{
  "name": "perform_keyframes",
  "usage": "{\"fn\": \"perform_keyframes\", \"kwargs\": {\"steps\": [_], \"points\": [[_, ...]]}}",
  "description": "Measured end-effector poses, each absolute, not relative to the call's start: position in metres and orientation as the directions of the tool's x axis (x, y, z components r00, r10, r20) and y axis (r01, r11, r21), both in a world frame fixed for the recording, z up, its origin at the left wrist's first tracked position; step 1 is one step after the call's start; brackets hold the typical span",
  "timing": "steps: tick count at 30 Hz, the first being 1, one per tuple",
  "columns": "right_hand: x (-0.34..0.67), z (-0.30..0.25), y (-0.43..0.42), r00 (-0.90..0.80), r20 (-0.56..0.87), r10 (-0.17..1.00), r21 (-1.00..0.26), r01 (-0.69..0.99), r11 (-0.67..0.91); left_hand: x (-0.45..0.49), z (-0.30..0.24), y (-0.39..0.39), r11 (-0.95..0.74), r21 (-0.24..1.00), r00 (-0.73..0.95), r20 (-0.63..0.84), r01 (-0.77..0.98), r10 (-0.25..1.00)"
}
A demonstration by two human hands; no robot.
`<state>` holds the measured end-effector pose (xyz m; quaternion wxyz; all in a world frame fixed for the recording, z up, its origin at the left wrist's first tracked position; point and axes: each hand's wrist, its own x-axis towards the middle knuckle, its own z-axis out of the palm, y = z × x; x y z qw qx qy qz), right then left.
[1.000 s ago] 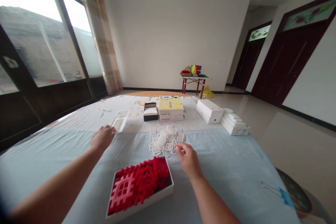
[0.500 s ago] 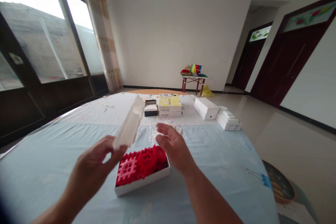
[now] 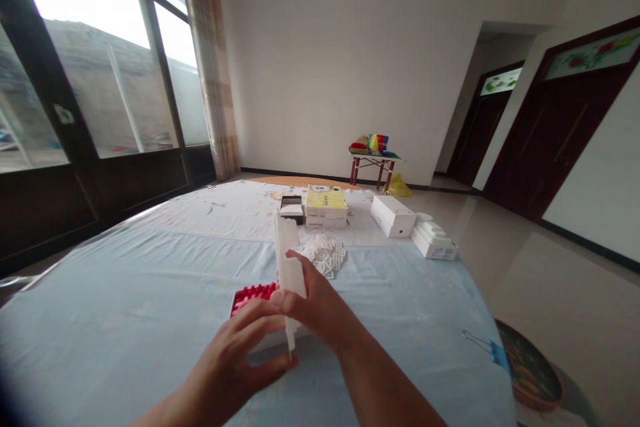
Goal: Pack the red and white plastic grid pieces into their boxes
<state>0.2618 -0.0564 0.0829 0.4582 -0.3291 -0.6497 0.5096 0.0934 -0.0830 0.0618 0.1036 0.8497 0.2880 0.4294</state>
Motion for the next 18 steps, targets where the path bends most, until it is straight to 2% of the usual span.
{"fn": "perform_keyframes", "kwargs": {"steps": [2,4,6,8,13,18], "points": [[0.272,0.086,-0.053,-0.319,0.258,0.912,-0.94,0.137,0.314,0.079,0.066,-0.078,-0.765,0.525,0.339,0.69,0.374,0.64],[0.283,0.088,-0.047,-0.309,0.254,0.917,-0.884,0.311,0.35,0.062,0.067,-0.068,-0.661,0.667,0.061,0.687,0.342,0.724],[0.289,0.088,-0.04,-0.384,0.251,0.889,-0.781,0.462,0.42,0.046,0.063,-0.054,-0.57,0.763,-0.17,0.633,0.305,0.755],[0.29,0.086,-0.034,-0.504,0.224,0.834,-0.652,0.558,0.513,0.035,0.054,-0.041,-0.518,0.807,-0.252,0.584,0.284,0.771],[0.275,0.076,-0.022,-0.701,0.076,0.709,-0.443,0.613,0.654,0.027,0.032,-0.028,-0.475,0.819,-0.143,0.538,0.323,0.831],[0.268,0.068,-0.009,-0.725,0.044,0.687,-0.403,0.617,0.676,0.025,0.029,-0.032,-0.458,0.799,0.107,0.455,0.389,0.884]]}}
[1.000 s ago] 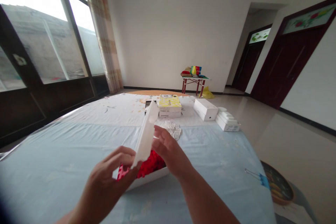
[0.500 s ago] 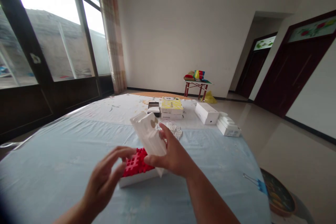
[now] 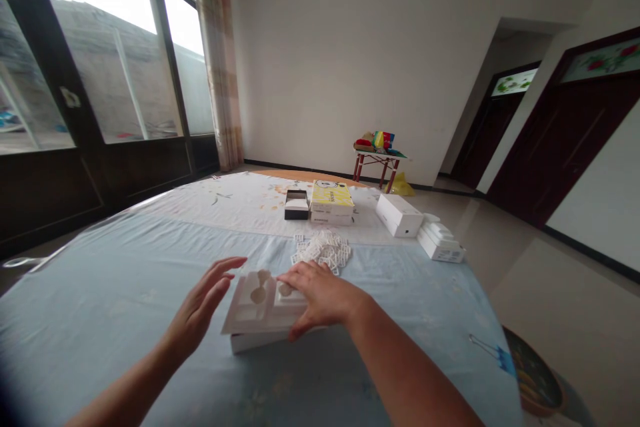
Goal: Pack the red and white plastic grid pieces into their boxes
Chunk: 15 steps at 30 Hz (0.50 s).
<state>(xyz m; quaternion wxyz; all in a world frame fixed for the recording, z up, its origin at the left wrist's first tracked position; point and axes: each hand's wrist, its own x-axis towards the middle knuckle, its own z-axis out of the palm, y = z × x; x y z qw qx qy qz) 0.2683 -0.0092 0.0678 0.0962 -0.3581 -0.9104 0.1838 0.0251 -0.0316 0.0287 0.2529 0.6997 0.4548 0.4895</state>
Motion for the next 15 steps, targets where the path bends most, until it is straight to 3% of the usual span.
{"fn": "perform_keyframes", "kwargs": {"steps": [5,15], "points": [[0.271,0.066,-0.001,-0.715,0.087,0.694,-0.431,0.601,0.673,0.026,0.026,-0.033,-0.416,0.78,0.301,0.302,0.467,0.905],[0.28,0.048,0.005,-0.676,0.065,0.734,-0.593,0.566,0.573,0.023,0.024,-0.036,-0.42,0.731,0.359,0.252,0.538,0.899]]}}
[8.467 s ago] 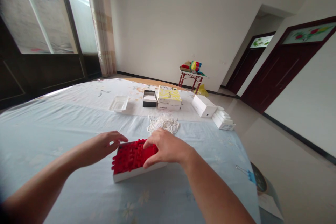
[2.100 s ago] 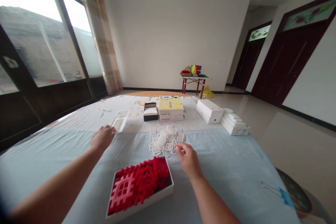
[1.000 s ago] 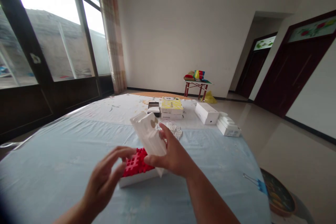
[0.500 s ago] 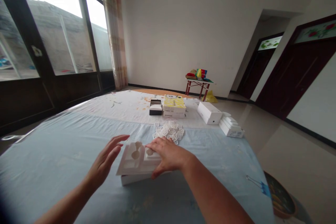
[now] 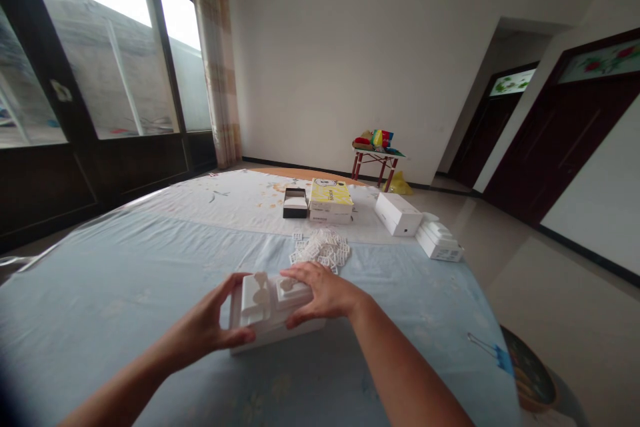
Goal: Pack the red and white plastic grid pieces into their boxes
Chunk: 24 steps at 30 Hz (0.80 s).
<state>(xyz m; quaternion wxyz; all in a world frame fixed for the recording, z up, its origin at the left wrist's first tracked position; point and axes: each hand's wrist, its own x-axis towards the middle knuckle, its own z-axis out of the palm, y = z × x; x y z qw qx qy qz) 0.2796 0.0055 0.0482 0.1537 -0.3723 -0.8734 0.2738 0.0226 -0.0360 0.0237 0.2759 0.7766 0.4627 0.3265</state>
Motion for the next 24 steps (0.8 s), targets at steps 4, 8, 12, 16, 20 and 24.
{"fn": "perform_keyframes", "kwargs": {"steps": [4,8,12,16,20,24], "points": [[0.279,0.045,0.004,-0.648,0.083,0.757,-0.631,0.554,0.543,0.022,0.02,-0.033,-0.445,0.707,0.374,0.268,0.549,0.888],[0.278,0.041,0.003,-0.622,0.102,0.776,-0.674,0.53,0.514,0.021,0.016,-0.027,-0.465,0.678,0.382,0.283,0.569,0.88],[0.278,0.036,0.005,-0.601,0.13,0.789,-0.671,0.533,0.516,0.023,0.014,-0.024,-0.494,0.662,0.403,0.302,0.563,0.864],[0.278,0.037,0.006,-0.608,0.132,0.783,-0.655,0.539,0.529,0.024,0.016,-0.025,-0.505,0.676,0.404,0.32,0.537,0.857],[0.279,0.04,0.003,-0.597,0.163,0.785,-0.675,0.513,0.53,0.024,0.017,-0.027,-0.493,0.7,0.398,0.314,0.516,0.862],[0.284,0.039,0.002,-0.524,0.237,0.818,-0.721,0.47,0.51,0.019,0.014,-0.026,-0.474,0.724,0.391,0.299,0.502,0.87]]}}
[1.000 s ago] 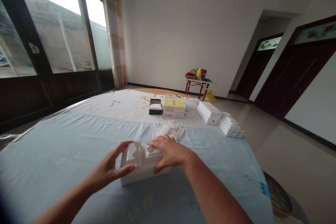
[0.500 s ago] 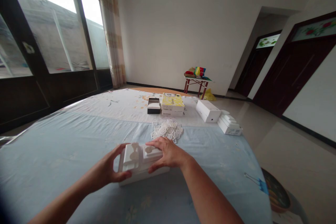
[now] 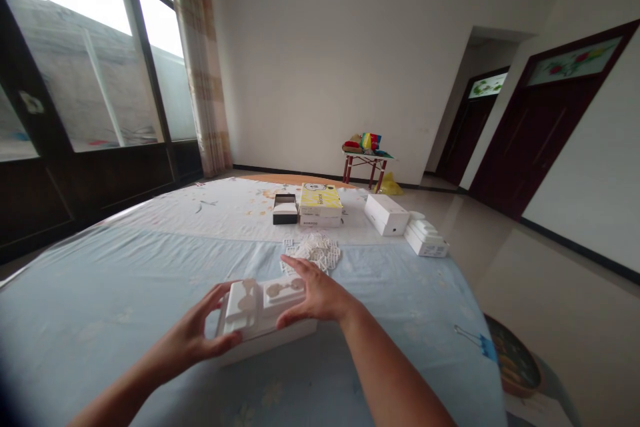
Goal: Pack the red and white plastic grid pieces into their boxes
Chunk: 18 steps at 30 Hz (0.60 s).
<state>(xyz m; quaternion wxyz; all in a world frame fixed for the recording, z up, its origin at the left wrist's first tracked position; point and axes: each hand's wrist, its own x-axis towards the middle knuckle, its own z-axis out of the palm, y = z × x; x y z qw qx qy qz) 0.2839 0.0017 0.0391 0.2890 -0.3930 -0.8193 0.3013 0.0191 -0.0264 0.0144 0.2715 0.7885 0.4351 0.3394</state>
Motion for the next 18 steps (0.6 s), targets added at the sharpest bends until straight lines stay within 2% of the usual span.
{"fn": "perform_keyframes", "kwargs": {"steps": [4,10,18], "points": [[0.291,0.035,0.001,-0.483,0.259,0.837,-0.756,0.438,0.487,0.011,0.009,-0.023,-0.438,0.76,0.343,0.297,0.48,0.891],[0.297,0.029,-0.003,-0.475,0.228,0.85,-0.785,0.427,0.449,0.004,0.007,-0.02,-0.463,0.761,0.378,0.307,0.455,0.874],[0.292,0.033,-0.004,-0.519,0.252,0.817,-0.757,0.42,0.501,0.009,0.001,-0.023,-0.476,0.707,0.387,0.3,0.524,0.872]]}}
